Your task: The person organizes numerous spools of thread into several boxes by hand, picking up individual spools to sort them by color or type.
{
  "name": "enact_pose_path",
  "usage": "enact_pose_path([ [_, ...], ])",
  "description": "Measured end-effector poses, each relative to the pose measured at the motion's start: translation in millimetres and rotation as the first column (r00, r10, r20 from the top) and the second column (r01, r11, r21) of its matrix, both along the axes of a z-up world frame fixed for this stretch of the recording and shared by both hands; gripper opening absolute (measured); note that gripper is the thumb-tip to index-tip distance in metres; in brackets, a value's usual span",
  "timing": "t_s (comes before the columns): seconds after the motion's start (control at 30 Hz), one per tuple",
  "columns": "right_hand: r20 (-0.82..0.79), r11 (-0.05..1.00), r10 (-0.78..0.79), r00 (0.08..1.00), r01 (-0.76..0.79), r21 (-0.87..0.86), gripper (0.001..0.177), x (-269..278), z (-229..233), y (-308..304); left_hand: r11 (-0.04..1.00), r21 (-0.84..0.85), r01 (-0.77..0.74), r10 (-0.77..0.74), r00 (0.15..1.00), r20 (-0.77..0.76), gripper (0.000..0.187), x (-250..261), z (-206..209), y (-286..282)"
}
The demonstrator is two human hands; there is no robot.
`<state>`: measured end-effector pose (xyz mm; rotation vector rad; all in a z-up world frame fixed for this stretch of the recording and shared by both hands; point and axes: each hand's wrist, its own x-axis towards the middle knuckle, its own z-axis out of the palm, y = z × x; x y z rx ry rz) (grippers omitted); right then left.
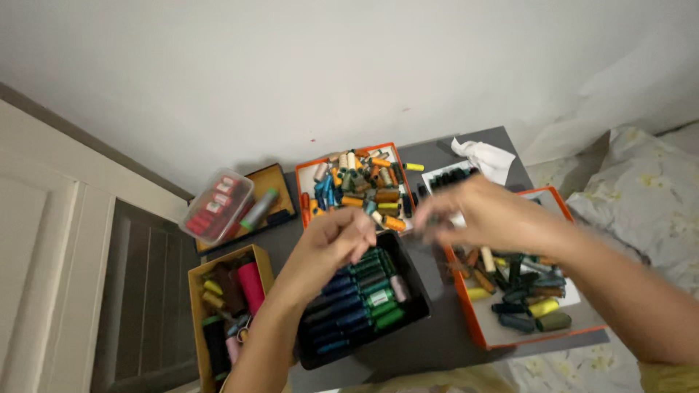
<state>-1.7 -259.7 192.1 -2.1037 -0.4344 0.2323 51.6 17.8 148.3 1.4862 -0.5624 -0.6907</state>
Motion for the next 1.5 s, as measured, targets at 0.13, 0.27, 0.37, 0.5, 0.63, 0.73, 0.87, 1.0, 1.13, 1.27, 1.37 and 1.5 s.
enact_pose_path([
  [0.13,0.165,0.946,-0.071,0.984,0.014,0.325,0.007,5,4,-1,0.999,0.046,0.007,-0.010,0.998,0.054,0.031,-2,-7,-3],
  [0.27,-0.179,0.919,0.064,0.982,-0.128,-0.374,0.026,9,10,28,0.999,-0.005,-0.051,0.051,0.998,-0.027,0.031,4,-5,5],
  [0.37,0.254,0.939,-0.303,0.918,0.334,-0.087,0.023,15,15,27,1.000,0.009,0.004,-0.004,1.000,0.005,0.031,-9,-13,11],
  [0.5,0.022,0.960,0.266,0.964,-0.267,0.086,0.021,-3,14,27,0.999,0.030,-0.042,0.044,0.996,-0.073,0.031,1,-14,12],
  [0.63,0.340,0.974,-0.136,0.931,0.188,-0.125,0.026,14,10,33,0.996,-0.080,0.049,-0.045,0.998,0.054,0.030,-2,-24,10],
  [0.73,0.119,0.989,0.129,0.984,-0.136,0.058,0.022,4,12,24,0.999,-0.013,-0.047,0.046,0.997,-0.062,0.030,3,-26,8],
  [0.87,0.348,0.865,-0.003,0.938,0.177,-0.470,0.037,25,-8,31,0.999,-0.036,-0.002,0.003,1.000,0.025,0.030,0,-21,13],
  [1.0,0.023,0.990,0.066,0.998,-0.068,0.120,0.022,17,4,17,0.999,-0.006,-0.036,0.036,0.999,-0.005,0.031,5,-24,4],
  [1.13,0.121,0.964,0.089,0.989,-0.055,-0.259,0.018,35,-2,30,0.998,-0.053,-0.020,0.020,1.000,0.003,0.031,2,-29,9],
  [1.27,0.125,0.913,-0.008,0.992,-0.044,0.407,0.028,20,7,19,0.998,-0.060,-0.030,0.034,0.997,0.066,0.030,8,-36,6],
  [1.37,-0.275,0.876,0.214,0.937,-0.309,-0.371,0.026,25,9,34,0.996,-0.072,-0.042,0.047,0.997,0.061,0.031,4,-36,15],
  [1.5,0.189,0.992,-0.119,0.975,0.126,-0.022,0.020,25,9,28,0.996,-0.085,-0.033,0.034,0.999,0.019,0.030,-3,-34,15],
])
